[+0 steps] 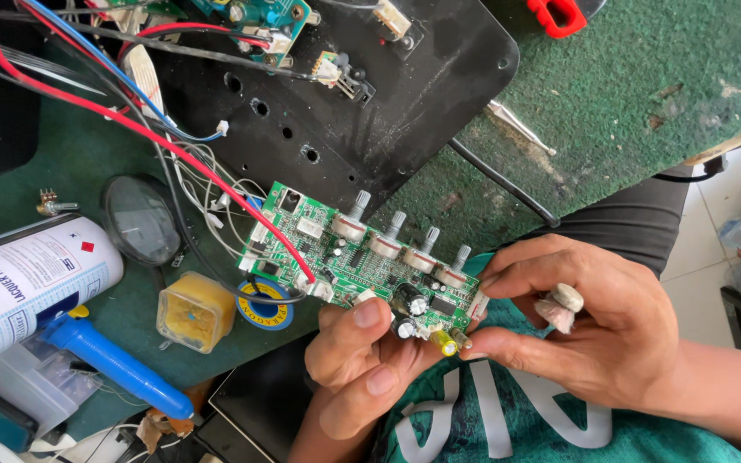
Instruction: The person cleans a green circuit board by first dipping a toothbrush into a can of blue liquid and then scrubbing the board's components. They later use a magnifying glass to closely inspect the board's surface.
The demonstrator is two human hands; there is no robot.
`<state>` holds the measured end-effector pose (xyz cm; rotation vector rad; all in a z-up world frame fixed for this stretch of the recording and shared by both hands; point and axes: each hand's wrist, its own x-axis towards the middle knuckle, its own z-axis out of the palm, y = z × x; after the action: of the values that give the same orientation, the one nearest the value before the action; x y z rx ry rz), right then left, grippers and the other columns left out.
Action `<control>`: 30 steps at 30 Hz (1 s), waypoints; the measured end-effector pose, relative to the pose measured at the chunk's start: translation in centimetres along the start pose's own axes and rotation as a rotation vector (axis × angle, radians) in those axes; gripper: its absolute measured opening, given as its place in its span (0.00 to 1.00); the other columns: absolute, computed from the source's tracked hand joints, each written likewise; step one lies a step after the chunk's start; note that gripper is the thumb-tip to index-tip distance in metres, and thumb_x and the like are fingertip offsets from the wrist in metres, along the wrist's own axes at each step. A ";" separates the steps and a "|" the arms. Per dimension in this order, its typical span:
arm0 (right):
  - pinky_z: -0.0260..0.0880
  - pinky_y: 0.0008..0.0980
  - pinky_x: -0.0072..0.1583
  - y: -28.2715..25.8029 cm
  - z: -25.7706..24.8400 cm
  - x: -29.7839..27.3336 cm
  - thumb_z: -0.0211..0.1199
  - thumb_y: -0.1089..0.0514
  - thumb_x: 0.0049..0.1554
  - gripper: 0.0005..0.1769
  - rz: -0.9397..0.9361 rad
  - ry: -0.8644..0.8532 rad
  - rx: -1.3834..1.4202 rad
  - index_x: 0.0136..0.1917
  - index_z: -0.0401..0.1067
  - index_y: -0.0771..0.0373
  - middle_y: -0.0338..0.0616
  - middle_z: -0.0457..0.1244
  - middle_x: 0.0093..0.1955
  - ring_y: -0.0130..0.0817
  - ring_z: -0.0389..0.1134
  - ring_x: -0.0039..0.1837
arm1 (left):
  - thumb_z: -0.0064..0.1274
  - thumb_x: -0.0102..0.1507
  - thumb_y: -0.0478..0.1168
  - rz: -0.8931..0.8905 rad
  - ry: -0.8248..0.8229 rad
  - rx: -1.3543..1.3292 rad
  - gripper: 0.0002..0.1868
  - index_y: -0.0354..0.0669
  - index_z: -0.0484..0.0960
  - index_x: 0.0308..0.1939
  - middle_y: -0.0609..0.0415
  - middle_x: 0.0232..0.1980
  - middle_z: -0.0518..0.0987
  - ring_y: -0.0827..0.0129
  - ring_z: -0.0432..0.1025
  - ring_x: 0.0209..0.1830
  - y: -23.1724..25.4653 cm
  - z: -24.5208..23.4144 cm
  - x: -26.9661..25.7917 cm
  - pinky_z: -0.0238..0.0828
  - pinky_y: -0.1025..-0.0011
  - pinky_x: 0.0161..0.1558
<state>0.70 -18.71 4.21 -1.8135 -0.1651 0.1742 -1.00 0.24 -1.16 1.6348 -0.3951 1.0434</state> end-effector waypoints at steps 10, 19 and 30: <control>0.70 0.16 0.37 0.3 0.0 0.0 0.82 0.49 0.41 0.27 0.077 -0.028 0.066 0.51 0.76 0.59 0.48 0.75 0.50 0.22 0.70 0.37 | 0.59 0.63 0.23 -0.079 -0.242 -0.208 0.28 0.44 0.68 0.63 0.33 0.65 0.66 0.39 0.71 0.61 -0.1 -2.1 0.4 0.94 0.40 0.48; 0.68 0.17 0.36 0.4 -0.1 0.3 0.82 0.50 0.41 0.28 0.090 -0.043 0.045 0.52 0.78 0.60 0.49 0.76 0.51 0.23 0.70 0.36 | 0.71 0.55 0.24 0.082 -0.212 -0.089 0.37 0.46 0.67 0.62 0.31 0.63 0.70 0.41 0.77 0.54 -1.5 -1.2 0.4 0.95 0.50 0.47; 0.68 0.17 0.36 1.1 0.2 -0.1 0.82 0.51 0.41 0.26 0.091 -0.022 0.115 0.49 0.75 0.59 0.50 0.74 0.51 0.22 0.59 0.30 | 0.57 0.66 0.31 -0.075 -0.160 -0.009 0.23 0.52 0.70 0.62 0.36 0.61 0.72 0.54 0.72 0.47 0.4 -1.5 -0.5 0.86 0.60 0.50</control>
<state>0.59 -18.77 3.09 -1.7060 -0.0861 0.2631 -2.20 1.35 -1.28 1.7176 -0.4401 0.8561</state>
